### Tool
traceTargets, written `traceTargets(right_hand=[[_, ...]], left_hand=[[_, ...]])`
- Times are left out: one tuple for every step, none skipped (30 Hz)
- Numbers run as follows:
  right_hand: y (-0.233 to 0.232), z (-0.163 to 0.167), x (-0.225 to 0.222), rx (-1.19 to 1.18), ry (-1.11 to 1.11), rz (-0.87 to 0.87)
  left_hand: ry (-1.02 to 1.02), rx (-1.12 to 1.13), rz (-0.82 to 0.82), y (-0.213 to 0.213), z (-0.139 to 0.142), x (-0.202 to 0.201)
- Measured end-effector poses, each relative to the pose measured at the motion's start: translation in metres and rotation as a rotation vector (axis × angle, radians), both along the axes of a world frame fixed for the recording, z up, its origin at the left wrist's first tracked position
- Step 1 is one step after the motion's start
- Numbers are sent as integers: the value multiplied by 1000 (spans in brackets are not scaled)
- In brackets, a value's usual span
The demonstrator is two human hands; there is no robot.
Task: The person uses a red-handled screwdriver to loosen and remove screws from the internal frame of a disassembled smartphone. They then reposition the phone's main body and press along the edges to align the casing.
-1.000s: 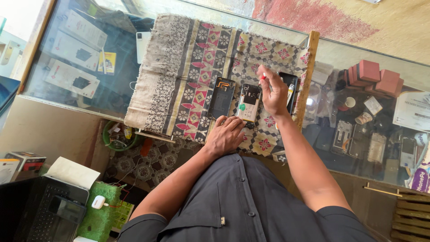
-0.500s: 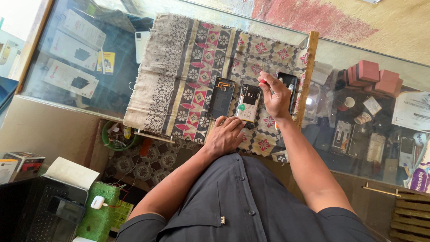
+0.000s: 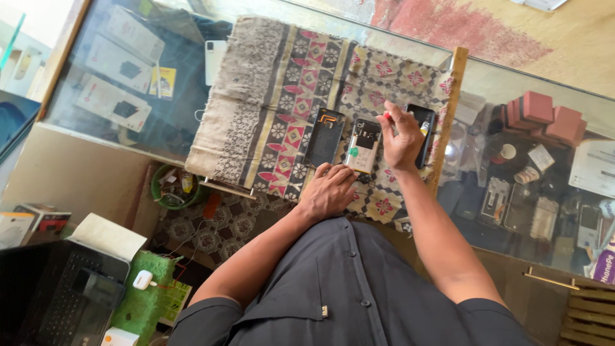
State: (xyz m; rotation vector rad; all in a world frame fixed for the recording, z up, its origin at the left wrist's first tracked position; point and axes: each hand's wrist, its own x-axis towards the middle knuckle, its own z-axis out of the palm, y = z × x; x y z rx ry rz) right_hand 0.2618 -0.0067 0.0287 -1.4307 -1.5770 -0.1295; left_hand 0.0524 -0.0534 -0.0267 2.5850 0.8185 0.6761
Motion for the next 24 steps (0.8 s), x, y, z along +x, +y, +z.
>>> traceTargets(right_hand=[[0,2,-1,-31,21,23],[1,5,-1,-59,40,46],[5,8,-3,-87,59,65],[10,11,-5,-102,76,119],[17,13,-9,-120,92,173],[23,14,-15,-135,112,228],[23,14,-23,-249,-9,280],[23,13,-32,-361,-130,330],[24,12,-43,-469,-253,379],[25,10,-55,-535,-233,474],[25,9,-66,-601,-212,567],[25,8,-73,-613,-228,571],[26,7,-80,-623,-245,579],[27,6,-86,-636,-260,588],[29,6,-89,-623,-262,599],[29,5,-91,-612,-263,609],[31,4,-93,-599,-265,617],[31,3,-95,-578,-281,630],[32,2,-98,-557,-298,642],[34,2,-100,-533,-315,650],[35,2,-102,-522,-362,642],[35,2,-103,-512,-408,633],[36,2,-106,-502,-455,625],[38,3,-107,-522,-530,626]], left_hand=[[-5,3,0,-2,1,-1],[-12,9,-1,-2,1,-3],[-19,15,-5,-2,1,-5],[-22,33,-2,-2,1,-6],[-25,48,0,-3,-1,-7],[-26,65,4,-2,-2,-9],[-50,76,-2,-2,-3,-11],[-74,87,-10,-3,-4,-12],[-97,101,-18,-3,-5,-14],[-127,118,-31,-3,-6,-16],[-157,134,-47,-3,-7,-17],[-187,152,-60,-2,-8,-17],[-188,147,-75,0,-9,-18],[-188,139,-88,2,-10,-18],[-188,127,-102,1,-11,-19],[-190,135,-99,0,-13,-20],[-191,143,-98,1,-15,-20],[-193,151,-97,1,-16,-20],[-186,147,-97,0,-18,-20],[-179,146,-99,1,-19,-21],[-173,147,-102,2,-21,-20],[-168,139,-104,3,-22,-20],[-162,130,-106,3,-23,-21],[-156,121,-109,3,-25,-19]])
